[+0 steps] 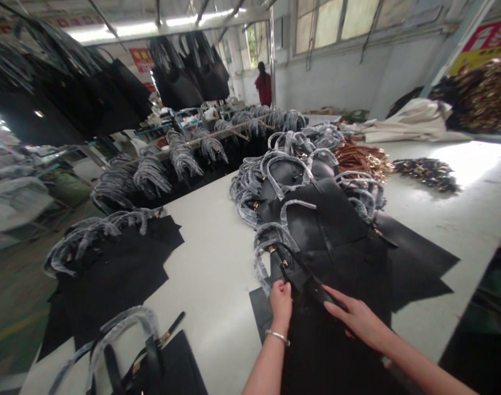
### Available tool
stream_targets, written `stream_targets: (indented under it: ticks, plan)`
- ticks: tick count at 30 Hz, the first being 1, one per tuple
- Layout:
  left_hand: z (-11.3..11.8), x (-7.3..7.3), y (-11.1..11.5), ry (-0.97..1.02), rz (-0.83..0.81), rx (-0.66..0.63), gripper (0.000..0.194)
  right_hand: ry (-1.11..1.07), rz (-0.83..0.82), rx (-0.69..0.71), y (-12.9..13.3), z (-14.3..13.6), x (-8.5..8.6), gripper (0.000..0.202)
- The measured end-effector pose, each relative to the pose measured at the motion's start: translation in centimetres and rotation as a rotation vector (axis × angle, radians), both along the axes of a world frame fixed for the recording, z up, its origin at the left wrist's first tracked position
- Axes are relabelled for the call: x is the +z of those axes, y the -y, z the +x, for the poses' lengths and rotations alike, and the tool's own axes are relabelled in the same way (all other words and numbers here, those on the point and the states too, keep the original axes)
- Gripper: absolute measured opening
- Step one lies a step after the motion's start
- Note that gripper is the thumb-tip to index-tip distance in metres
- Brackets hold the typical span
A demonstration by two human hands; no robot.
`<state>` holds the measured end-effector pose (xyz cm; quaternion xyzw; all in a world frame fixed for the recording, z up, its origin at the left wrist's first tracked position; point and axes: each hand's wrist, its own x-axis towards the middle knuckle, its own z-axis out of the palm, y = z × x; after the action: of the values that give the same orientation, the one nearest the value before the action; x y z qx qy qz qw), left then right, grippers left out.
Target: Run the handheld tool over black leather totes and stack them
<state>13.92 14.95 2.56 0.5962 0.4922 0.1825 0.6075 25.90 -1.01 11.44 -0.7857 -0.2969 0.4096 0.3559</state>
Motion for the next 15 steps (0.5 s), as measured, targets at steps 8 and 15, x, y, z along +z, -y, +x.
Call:
stream_targets:
  ticks: [8,15]
  plan:
    - [2.7,1.4,-2.3,0.227,-0.127,0.011,0.041,-0.109,0.07,-0.084,0.0,-1.2,0.1,0.065]
    - [0.7,4.0,-0.7,0.291,0.001,-0.198,0.026,-0.197,0.107,-0.077,-0.6,-0.5,1.6,0.067]
